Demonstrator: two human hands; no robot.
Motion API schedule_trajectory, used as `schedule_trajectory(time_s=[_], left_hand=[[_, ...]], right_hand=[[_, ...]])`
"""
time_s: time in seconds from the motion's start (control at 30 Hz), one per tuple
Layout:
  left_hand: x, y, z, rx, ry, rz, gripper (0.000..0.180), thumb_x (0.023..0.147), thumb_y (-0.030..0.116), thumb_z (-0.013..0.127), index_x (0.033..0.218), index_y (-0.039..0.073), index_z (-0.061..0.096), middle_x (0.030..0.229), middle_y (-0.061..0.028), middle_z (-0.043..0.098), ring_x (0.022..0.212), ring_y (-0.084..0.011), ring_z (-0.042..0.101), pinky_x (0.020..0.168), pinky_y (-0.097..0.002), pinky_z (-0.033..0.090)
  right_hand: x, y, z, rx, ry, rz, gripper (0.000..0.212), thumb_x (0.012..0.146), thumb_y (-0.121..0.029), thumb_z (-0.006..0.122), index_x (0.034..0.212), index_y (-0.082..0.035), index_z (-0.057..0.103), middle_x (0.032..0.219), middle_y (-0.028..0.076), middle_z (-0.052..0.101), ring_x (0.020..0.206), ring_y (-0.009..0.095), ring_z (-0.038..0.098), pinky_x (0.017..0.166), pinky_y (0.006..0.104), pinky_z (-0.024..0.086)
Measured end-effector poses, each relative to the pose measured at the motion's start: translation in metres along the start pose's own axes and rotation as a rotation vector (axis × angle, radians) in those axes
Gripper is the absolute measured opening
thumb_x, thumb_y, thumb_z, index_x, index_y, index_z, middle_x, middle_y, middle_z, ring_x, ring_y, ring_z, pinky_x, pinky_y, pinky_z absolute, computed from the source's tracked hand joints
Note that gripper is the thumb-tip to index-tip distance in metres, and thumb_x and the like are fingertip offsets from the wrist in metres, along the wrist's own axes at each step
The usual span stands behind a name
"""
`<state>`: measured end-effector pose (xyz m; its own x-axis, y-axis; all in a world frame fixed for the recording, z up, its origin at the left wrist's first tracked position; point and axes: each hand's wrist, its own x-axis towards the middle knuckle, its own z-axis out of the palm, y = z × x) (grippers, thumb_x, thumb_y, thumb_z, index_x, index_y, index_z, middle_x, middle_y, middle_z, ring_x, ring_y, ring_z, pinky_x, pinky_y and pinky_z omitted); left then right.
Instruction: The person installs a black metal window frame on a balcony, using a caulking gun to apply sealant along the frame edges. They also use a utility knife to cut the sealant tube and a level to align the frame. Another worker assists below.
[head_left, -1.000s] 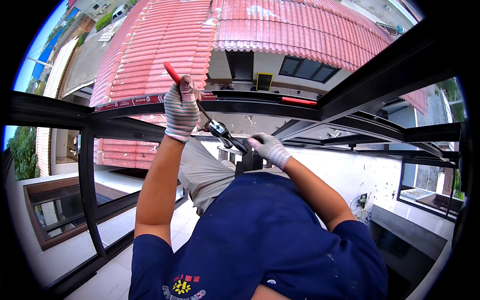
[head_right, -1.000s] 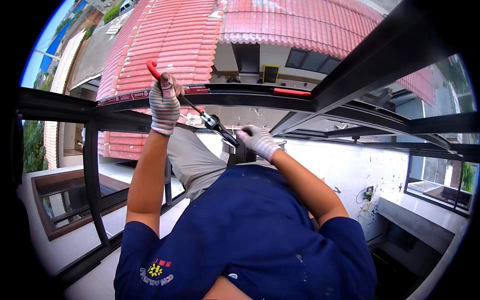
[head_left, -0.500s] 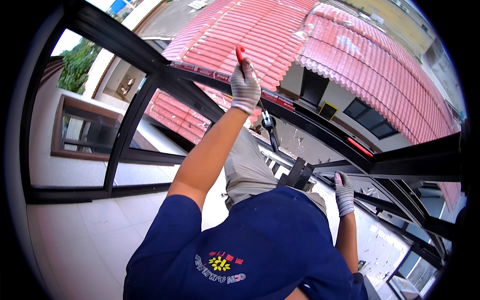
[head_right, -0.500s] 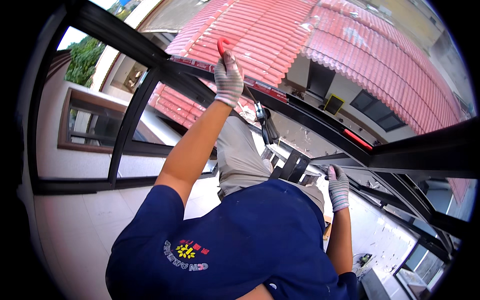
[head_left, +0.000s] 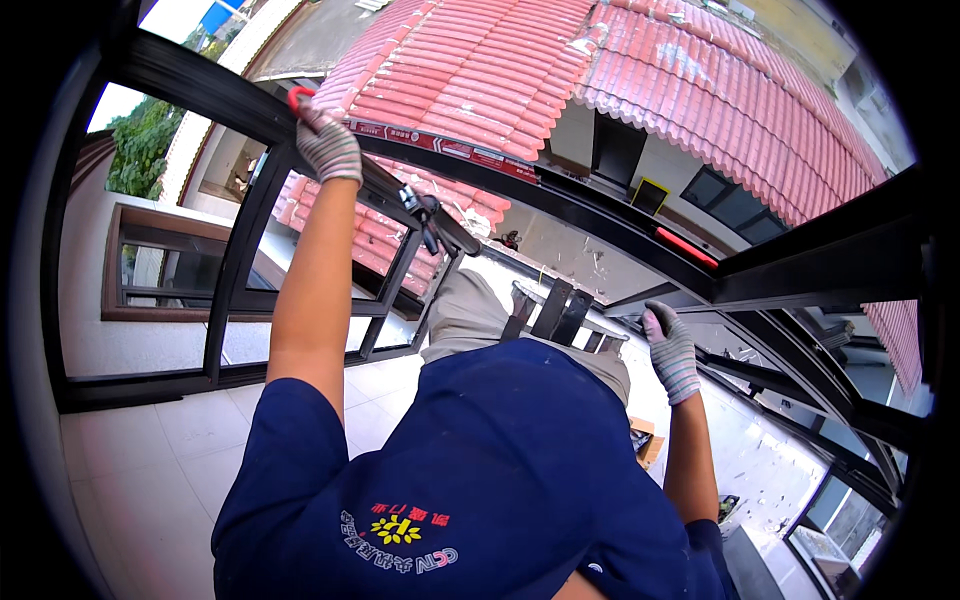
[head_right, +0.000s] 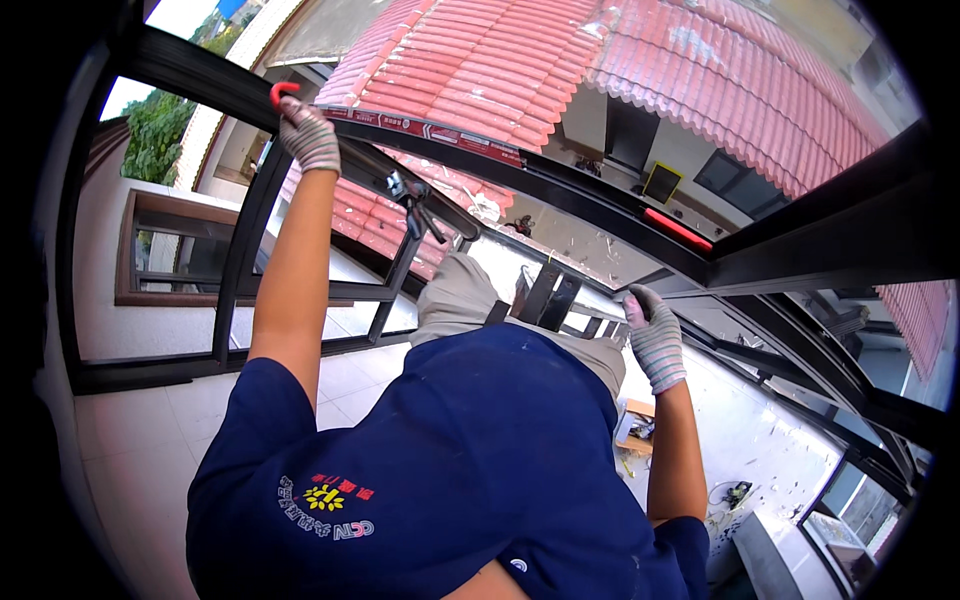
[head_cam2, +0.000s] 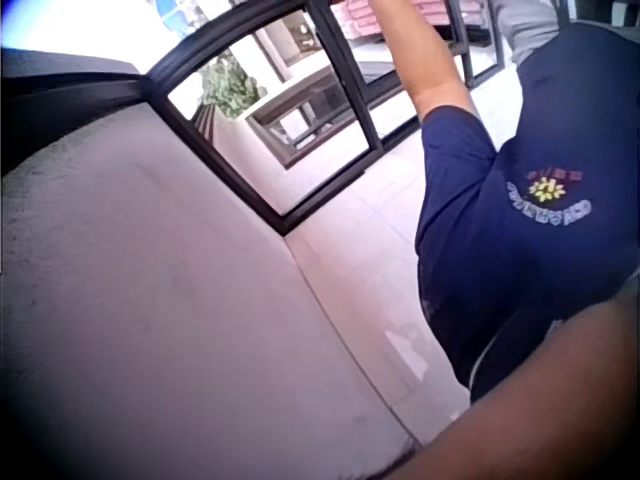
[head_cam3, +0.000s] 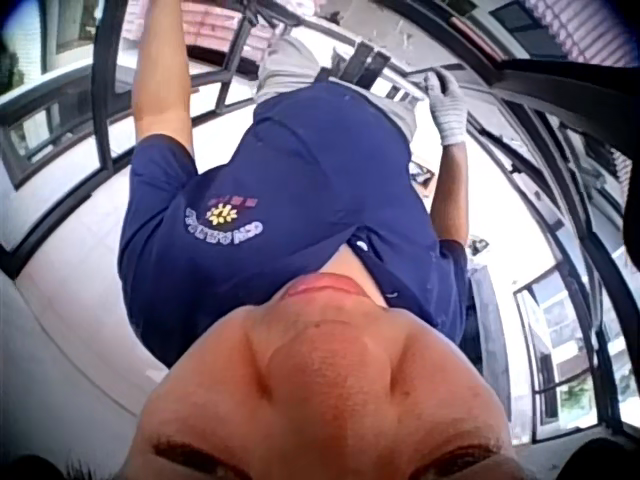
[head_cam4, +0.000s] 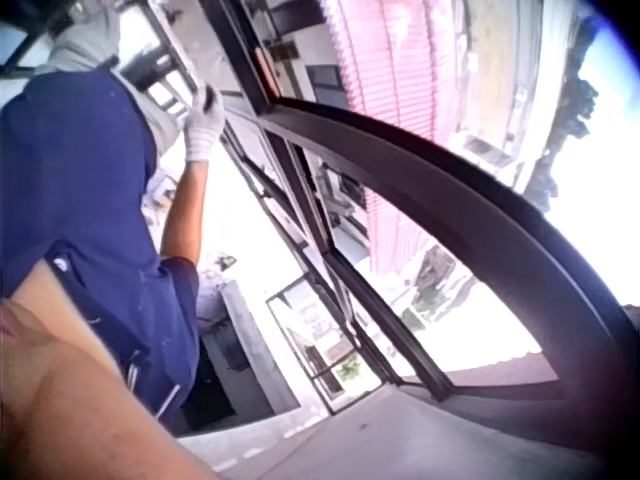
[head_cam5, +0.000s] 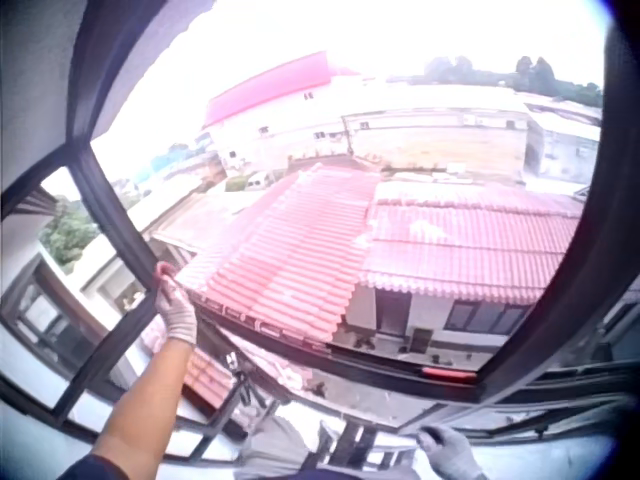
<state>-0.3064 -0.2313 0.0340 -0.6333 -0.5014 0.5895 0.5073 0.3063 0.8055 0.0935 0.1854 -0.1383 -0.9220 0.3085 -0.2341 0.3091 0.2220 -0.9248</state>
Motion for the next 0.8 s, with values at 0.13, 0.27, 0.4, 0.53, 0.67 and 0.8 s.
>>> schedule_trajectory(time_s=[0.13,0.27,0.4,0.53,0.67,0.8], left_hand=[[0.034,-0.032,-0.045,-0.307,-0.066,-0.19,0.022,0.097,0.034,0.065,0.1,0.013,0.068,0.074,0.0038,0.055,0.065,-0.0079,0.052,0.056,-0.0238,0.041],[0.074,-0.065,-0.093,-0.43,-0.141,-0.29,0.017,0.096,0.035,0.067,0.091,0.02,0.063,0.062,0.0077,0.043,0.047,-0.0061,0.041,0.041,-0.0255,0.031],[0.08,-0.061,-0.097,-0.28,-0.031,-0.187,0.036,0.1,0.051,0.056,0.084,0.019,0.057,0.059,0.0071,0.041,0.046,-0.007,0.038,0.041,-0.0231,0.029],[0.099,-0.077,-0.117,-0.234,0.005,-0.243,0.06,0.097,0.066,0.051,0.067,0.014,0.045,0.056,0.004,0.041,0.047,-0.0067,0.037,0.044,-0.0223,0.026],[0.116,-0.125,-0.141,-0.277,0.135,-0.298,0.057,0.095,0.065,0.055,0.067,0.017,0.046,0.058,0.0049,0.043,0.046,-0.0052,0.037,0.042,-0.0218,0.026],[0.149,-0.194,-0.152,-0.32,0.154,-0.284,0.054,0.097,0.061,0.055,0.066,0.018,0.046,0.06,0.0081,0.039,0.051,-0.0032,0.035,0.046,-0.0222,0.022]], right_hand=[[0.02,-0.041,0.02,-0.193,0.001,-0.065,0.038,0.099,-0.026,0.065,0.127,0.0,0.062,0.107,0.013,0.071,0.097,0.018,0.067,0.089,0.0321,0.053],[0.057,-0.081,0.059,-0.418,0.051,-0.336,0.043,0.09,-0.028,0.07,0.125,-0.005,0.061,0.109,0.017,0.066,0.1,0.033,0.065,0.09,0.0415,0.051],[0.126,-0.097,0.11,-0.686,0.122,-0.6,0.056,0.085,-0.028,0.074,0.132,-0.004,0.055,0.124,0.021,0.059,0.116,0.039,0.055,0.102,0.0499,0.042],[0.192,-0.1,0.153,-0.876,0.128,-0.599,0.058,0.089,-0.032,0.07,0.137,-0.004,0.05,0.133,0.022,0.055,0.125,0.04,0.05,0.11,0.0537,0.035],[0.221,-0.103,0.179,-1.038,0.15,-0.506,0.056,0.095,-0.037,0.061,0.138,-0.002,0.05,0.131,0.021,0.058,0.121,0.037,0.054,0.107,0.0493,0.038],[0.222,-0.105,0.186,-1.075,0.124,-0.473,0.056,0.094,-0.033,0.061,0.138,0.0,0.049,0.125,0.021,0.06,0.115,0.038,0.057,0.101,0.0486,0.041]])
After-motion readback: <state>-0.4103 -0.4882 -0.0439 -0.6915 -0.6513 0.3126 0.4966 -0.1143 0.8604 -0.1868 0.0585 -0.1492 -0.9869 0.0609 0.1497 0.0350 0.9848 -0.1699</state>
